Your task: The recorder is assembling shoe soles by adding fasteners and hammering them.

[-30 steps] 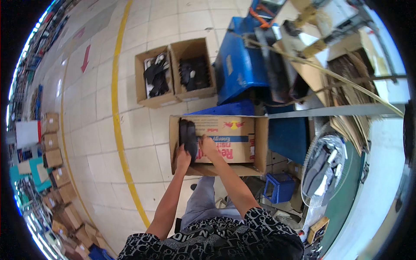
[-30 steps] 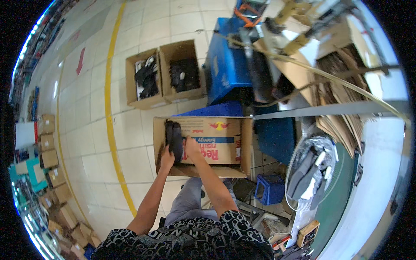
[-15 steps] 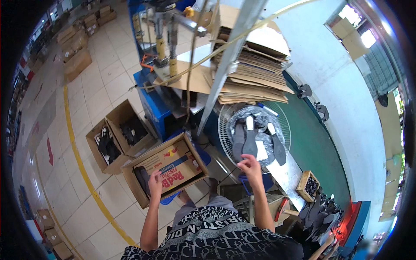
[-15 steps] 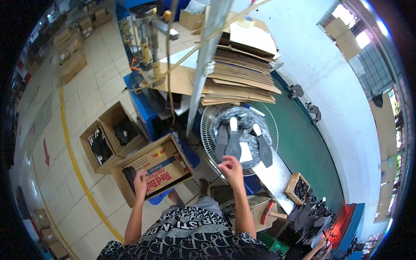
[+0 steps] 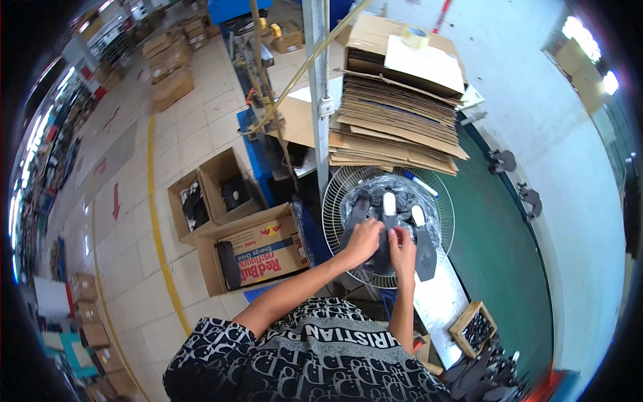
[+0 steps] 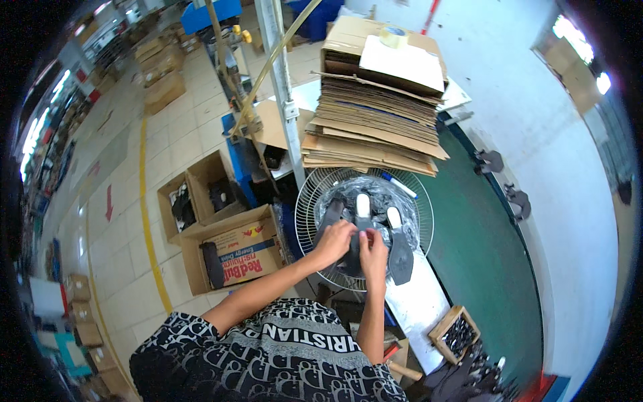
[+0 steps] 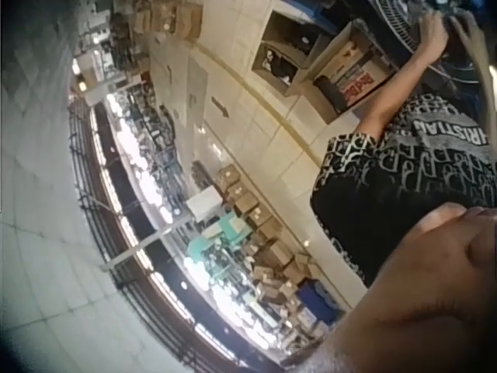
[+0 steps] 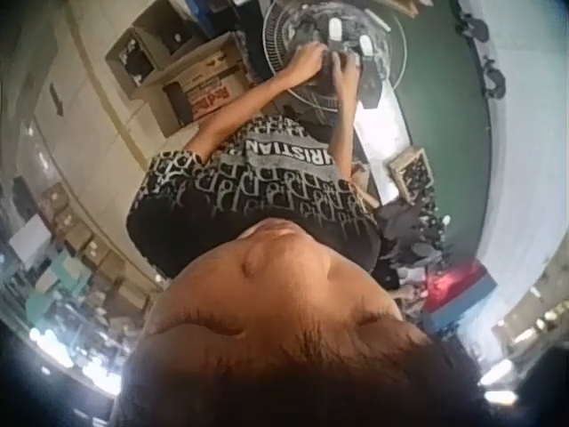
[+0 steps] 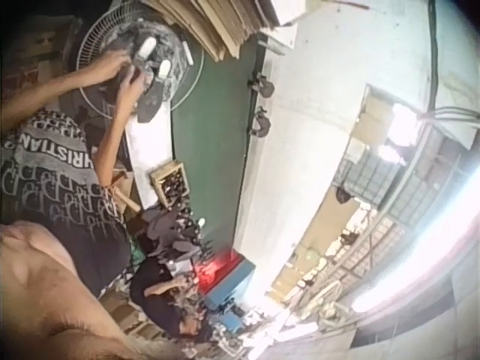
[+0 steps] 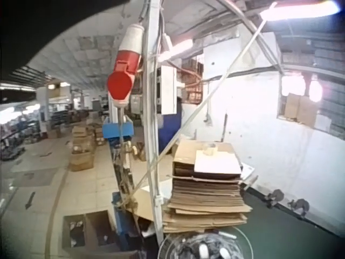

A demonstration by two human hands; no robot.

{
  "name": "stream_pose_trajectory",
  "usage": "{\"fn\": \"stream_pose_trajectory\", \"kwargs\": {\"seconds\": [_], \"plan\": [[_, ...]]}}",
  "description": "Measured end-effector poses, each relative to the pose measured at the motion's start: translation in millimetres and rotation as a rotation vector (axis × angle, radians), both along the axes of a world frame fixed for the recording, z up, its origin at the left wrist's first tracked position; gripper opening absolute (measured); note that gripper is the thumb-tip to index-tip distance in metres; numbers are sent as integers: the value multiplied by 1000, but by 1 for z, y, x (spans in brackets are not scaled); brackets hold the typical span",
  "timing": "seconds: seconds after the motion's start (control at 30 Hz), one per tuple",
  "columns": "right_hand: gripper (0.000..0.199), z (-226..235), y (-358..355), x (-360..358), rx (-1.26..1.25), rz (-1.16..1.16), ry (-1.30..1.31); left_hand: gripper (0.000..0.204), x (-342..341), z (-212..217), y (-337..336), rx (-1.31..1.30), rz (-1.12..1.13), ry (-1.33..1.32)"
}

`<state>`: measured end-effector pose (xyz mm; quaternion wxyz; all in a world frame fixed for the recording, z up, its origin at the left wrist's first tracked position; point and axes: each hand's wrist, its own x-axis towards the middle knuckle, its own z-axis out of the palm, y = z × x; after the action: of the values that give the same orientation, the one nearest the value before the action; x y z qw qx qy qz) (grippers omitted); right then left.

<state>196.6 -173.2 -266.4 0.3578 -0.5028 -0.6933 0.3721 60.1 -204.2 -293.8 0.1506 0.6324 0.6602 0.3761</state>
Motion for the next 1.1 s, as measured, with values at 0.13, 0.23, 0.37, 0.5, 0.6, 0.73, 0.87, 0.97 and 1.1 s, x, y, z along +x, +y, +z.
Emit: {"fn": "stream_pose_trajectory", "kwargs": {"seconds": [0.13,0.23,0.37,0.5,0.6,0.73,0.87,0.97,1.1], "plan": [[37,-11,14,2,-163,17,-73,28,30,2,-1,-173,-133,-1066],[45,-12,21,-1,69,98,-414,31,7,12,-18,53,275,-4],[38,-6,35,-7,88,91,-428,45,-31,6,-10,-377,299,205],[36,-11,52,22,-3,132,-438,54,-41,21,-2,-441,240,-107],[39,-9,52,21,66,263,-328,49,-47,-17,0,-338,172,-561],[43,-4,53,17,142,184,-510,56,-38,-4,1,-554,195,-1010],[35,17,58,37,-41,177,-247,46,-39,6,-18,-414,155,-1202],[24,28,36,28,-497,209,525,39,-42,27,-37,-349,144,-1324],[10,44,-11,-13,-651,266,659,29,-53,59,-70,-270,63,-1449]]}}
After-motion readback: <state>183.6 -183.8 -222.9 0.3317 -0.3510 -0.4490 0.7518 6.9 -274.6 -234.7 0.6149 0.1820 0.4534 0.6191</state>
